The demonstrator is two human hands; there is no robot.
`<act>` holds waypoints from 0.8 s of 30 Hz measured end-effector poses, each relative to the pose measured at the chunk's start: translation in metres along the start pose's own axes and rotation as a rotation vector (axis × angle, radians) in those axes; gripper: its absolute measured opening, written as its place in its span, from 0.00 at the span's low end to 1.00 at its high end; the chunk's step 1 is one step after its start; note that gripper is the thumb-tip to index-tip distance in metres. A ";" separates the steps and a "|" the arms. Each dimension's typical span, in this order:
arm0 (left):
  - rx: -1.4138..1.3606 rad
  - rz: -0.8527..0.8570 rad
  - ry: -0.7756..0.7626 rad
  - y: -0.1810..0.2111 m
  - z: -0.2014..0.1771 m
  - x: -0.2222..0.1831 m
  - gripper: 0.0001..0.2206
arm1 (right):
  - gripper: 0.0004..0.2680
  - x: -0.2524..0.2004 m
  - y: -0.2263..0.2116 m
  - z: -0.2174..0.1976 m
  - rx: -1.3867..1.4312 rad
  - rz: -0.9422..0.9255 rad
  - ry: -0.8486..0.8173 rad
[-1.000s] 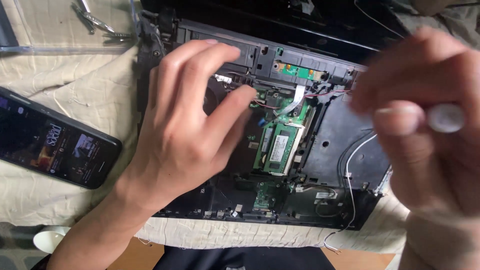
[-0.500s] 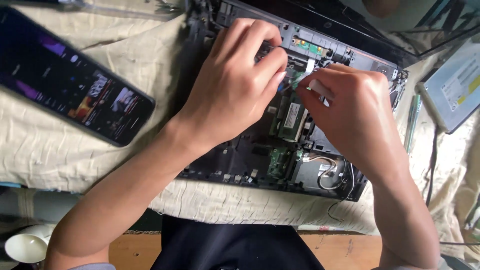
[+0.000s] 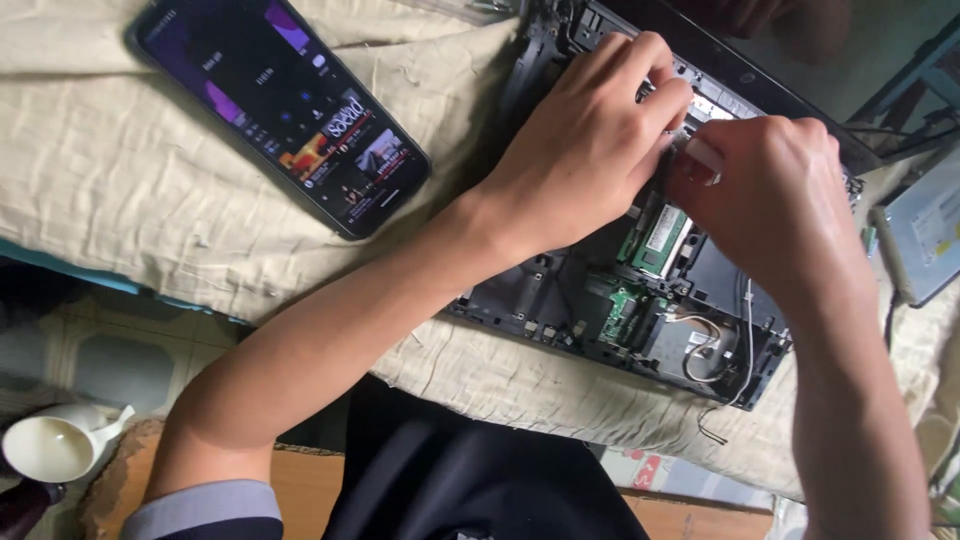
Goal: The person is performing internal repairs on a laptop, specifically connecting and routing ribbon cables and small wires using their fingers and a small plastic tool.
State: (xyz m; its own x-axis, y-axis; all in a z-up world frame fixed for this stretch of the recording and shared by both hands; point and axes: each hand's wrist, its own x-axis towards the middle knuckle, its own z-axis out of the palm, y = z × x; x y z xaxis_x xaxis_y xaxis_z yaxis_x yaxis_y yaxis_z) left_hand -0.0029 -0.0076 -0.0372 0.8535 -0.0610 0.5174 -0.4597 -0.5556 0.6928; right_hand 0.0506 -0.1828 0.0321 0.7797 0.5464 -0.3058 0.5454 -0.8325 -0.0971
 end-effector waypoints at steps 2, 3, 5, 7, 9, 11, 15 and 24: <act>0.008 0.004 -0.001 0.000 0.001 0.000 0.05 | 0.14 0.004 0.004 -0.001 -0.054 0.004 -0.032; 0.004 0.000 0.002 0.001 -0.001 0.000 0.05 | 0.16 0.005 0.004 -0.003 -0.041 0.035 -0.067; 0.004 0.001 0.001 0.002 -0.003 0.001 0.06 | 0.19 0.006 0.003 -0.006 -0.022 0.066 -0.097; -0.032 -0.031 -0.011 0.003 -0.005 0.002 0.06 | 0.16 0.005 0.002 -0.009 0.115 0.063 -0.082; -0.034 -0.035 -0.020 0.002 -0.006 0.003 0.06 | 0.16 0.004 0.013 -0.002 0.097 0.015 -0.061; -0.037 -0.038 -0.030 0.004 -0.008 0.004 0.06 | 0.15 0.004 0.019 0.005 0.078 -0.032 -0.041; -0.064 -0.008 -0.031 0.007 -0.012 0.006 0.08 | 0.07 0.007 0.012 0.008 -0.103 -0.054 -0.039; -0.079 -0.043 -0.045 0.005 -0.013 0.007 0.03 | 0.12 0.011 -0.003 -0.019 -0.247 -0.035 -0.253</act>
State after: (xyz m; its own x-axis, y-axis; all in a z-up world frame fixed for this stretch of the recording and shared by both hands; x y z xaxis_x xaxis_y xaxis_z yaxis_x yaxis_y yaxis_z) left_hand -0.0023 -0.0004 -0.0238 0.8821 -0.0770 0.4648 -0.4392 -0.4915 0.7520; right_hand 0.0630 -0.1725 0.0473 0.6752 0.5085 -0.5344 0.6525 -0.7496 0.1112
